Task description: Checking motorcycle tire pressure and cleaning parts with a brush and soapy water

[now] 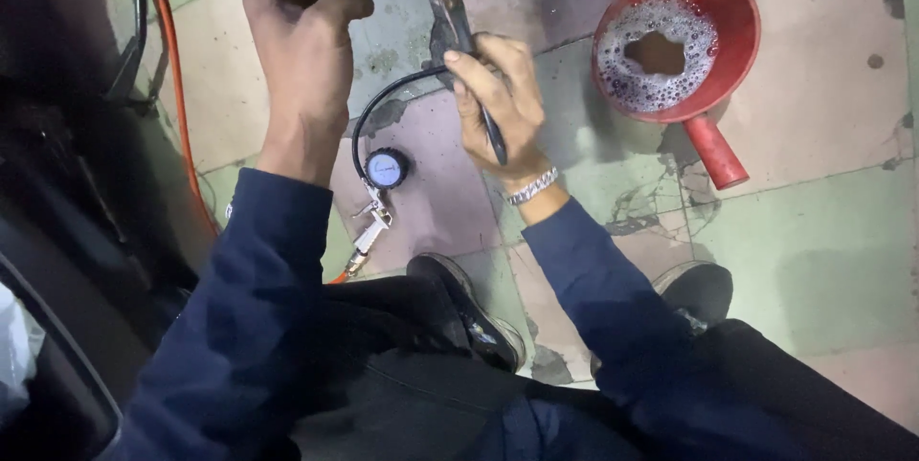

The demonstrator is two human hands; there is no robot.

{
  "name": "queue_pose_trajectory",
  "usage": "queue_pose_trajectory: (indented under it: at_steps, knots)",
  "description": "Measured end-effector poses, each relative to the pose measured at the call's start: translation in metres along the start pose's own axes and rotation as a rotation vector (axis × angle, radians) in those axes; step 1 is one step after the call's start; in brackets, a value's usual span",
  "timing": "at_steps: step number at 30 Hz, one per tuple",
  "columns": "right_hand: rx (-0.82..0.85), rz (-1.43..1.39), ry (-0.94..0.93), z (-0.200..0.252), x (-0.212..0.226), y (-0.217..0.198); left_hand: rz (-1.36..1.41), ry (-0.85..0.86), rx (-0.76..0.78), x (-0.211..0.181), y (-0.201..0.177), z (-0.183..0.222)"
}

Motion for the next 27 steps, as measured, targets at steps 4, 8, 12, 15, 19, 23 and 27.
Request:
queue_pose_trajectory:
  at_steps: [4, 8, 12, 15, 19, 23, 27]
  knots:
    - [0.052, -0.065, 0.089, 0.006, -0.014, 0.006, 0.02, 0.002, 0.029, 0.001, 0.0, 0.0]
    - [0.097, 0.0, 0.208, 0.039, -0.067, 0.02, -0.012, 0.037, 0.025, -0.002, -0.001, 0.001]
    - [0.194, 0.01, 0.143, 0.017, -0.048, 0.029, 0.021, -0.045, 0.029, -0.003, 0.0, 0.001]
    - [0.215, -0.014, -0.001, -0.003, -0.014, 0.028, -0.055, -0.092, 0.003, 0.011, 0.003, -0.006]
    - [0.185, -0.071, 0.11, 0.024, -0.038, 0.018, -0.183, -0.21, 0.07, 0.014, 0.021, -0.011]
    - [0.099, 0.04, 0.256, 0.002, -0.024, -0.012, -0.284, -0.406, 0.141, 0.031, 0.035, -0.007]
    - [0.098, 0.0, 0.083, -0.022, 0.008, -0.03, -0.259, -0.443, 0.175, 0.053, 0.051, -0.004]
Point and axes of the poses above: each hand's wrist, its own z-axis away from the middle knuckle, its own y-axis out of the palm, x = y × z, the point moved 4 cm from there along -z, towards the middle knuckle, and after that the axes turned 10 degrees about -z, right-handed, at the moved point
